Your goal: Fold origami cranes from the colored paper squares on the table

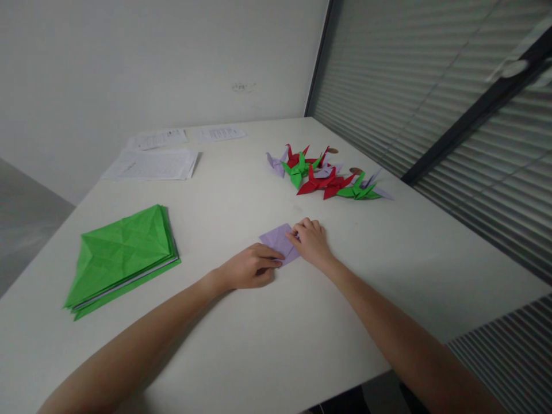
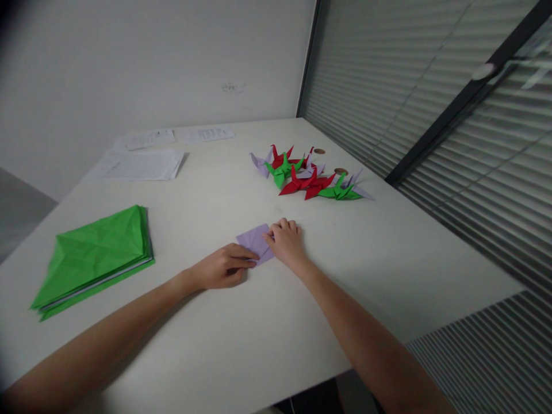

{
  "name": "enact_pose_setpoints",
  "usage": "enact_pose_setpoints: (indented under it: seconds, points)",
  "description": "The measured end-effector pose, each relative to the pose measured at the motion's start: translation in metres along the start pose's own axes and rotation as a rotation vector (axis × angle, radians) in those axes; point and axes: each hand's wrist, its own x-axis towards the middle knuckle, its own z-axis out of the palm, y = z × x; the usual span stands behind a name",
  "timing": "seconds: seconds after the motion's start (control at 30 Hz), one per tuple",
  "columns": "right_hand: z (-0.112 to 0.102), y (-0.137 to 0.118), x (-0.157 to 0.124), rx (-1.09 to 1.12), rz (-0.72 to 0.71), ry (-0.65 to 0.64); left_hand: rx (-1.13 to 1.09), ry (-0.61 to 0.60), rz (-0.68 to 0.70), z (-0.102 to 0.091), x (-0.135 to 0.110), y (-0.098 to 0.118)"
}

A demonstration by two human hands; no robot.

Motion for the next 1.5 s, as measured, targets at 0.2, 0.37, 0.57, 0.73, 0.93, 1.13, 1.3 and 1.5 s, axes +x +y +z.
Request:
enact_pose_setpoints:
  seconds: [0.2,0.37,0.57,0.73,0.93,1.13,1.3,1.5]
  points:
    - [-0.0002,-0.0001,-0.0001,-0.008,0.003,0.001,-0.009,-0.014,0.0,-0.002,0.0017,0.0002]
    - [-0.0018,-0.001,-0.0002,-0.014,0.009,-0.006,0.026,-0.023,0.016,-0.0033,0.0003,0.001]
    - [-0.0019,-0.0011,0.0006,-0.014,0.015,-0.022,0.04,-0.015,0.045,-0.0021,-0.0007,-0.0006]
    - [-0.0039,-0.0023,0.0004,-0.015,0.012,-0.03,0.077,-0.05,0.029,-0.0014,-0.0017,0.0004]
    - [-0.0035,-0.0022,0.0001,-0.02,0.016,-0.018,0.055,-0.035,0.017,-0.0007,-0.0009,0.0019]
    - [-0.0028,-0.0014,0.0004,-0.019,0.02,-0.028,-0.05,-0.056,-0.096,-0.0038,0.0004,0.0015]
    - [-0.0006,0.0006,0.0004,-0.012,0.006,-0.012,-0.055,-0.054,-0.095,-0.0038,0.0009,-0.0002]
    - [-0.0008,0.0004,-0.0002,-0.024,0.001,-0.003,0.015,-0.056,-0.008,-0.0013,0.0009,-0.0013]
